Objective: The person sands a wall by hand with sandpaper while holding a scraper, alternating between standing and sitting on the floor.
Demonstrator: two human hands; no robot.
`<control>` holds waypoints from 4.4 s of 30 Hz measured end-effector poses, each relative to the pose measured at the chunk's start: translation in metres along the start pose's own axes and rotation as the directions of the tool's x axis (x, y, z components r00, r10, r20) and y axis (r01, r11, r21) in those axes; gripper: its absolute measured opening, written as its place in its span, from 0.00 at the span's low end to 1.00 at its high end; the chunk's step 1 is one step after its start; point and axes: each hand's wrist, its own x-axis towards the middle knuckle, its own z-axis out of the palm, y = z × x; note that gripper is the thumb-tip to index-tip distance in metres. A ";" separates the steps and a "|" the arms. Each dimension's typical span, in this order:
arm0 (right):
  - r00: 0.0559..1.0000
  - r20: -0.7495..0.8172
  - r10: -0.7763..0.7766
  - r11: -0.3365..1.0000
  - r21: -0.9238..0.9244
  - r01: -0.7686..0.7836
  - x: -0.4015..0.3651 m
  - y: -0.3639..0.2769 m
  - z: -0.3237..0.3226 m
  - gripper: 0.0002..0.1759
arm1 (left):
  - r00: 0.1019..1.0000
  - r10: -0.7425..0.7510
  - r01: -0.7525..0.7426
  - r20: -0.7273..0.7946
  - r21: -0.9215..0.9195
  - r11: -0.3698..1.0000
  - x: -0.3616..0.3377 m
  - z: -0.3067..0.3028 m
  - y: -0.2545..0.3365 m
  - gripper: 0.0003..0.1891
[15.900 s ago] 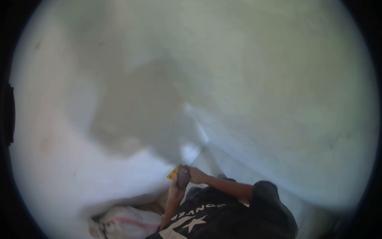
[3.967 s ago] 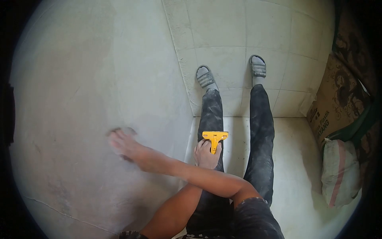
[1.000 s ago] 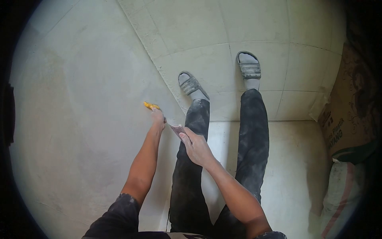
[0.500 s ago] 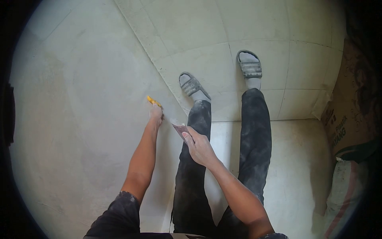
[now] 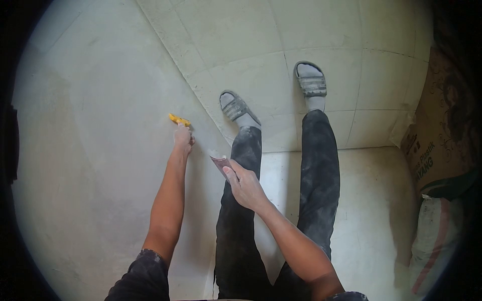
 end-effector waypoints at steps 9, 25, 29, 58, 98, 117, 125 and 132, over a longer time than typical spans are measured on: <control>1.000 -0.021 0.009 1.000 0.016 -0.008 0.001 -0.010 0.001 0.20 | 0.999 -0.016 0.018 -0.051 0.039 0.999 0.009 0.026 0.013 0.27; 0.998 0.059 0.038 0.999 0.019 -0.040 0.002 -0.028 -0.003 0.20 | 1.000 -0.013 0.014 -0.008 0.174 0.985 0.054 0.072 0.040 0.28; 0.997 0.017 0.079 0.997 0.011 -0.079 0.005 -0.030 -0.004 0.19 | 0.992 -0.082 0.078 -0.100 -0.038 0.996 0.043 0.073 0.008 0.29; 1.000 -0.009 -0.016 1.000 -0.026 0.016 0.026 -0.022 0.021 0.23 | 0.994 0.099 -0.106 -0.040 -0.242 0.964 -0.099 -0.043 0.090 0.24; 0.947 0.153 -0.282 0.952 -0.074 0.296 -0.040 -0.128 0.191 0.24 | 0.584 0.761 -0.758 0.282 0.527 0.385 -0.297 -0.080 -0.128 0.14; 0.940 0.102 -0.325 0.926 -0.167 0.338 -0.004 -0.107 0.281 0.36 | 0.661 0.652 -0.749 0.371 0.268 0.606 -0.271 -0.095 -0.139 0.19; 0.926 0.129 -0.355 0.851 -0.366 0.377 -0.001 -0.115 0.291 0.37 | 0.658 0.677 -0.750 0.329 0.209 0.627 -0.267 -0.098 -0.150 0.21; 0.949 0.197 -0.244 0.891 -0.341 0.300 0.007 -0.112 0.285 0.31 | 0.665 0.637 -0.738 0.390 0.210 0.641 -0.267 -0.102 -0.143 0.21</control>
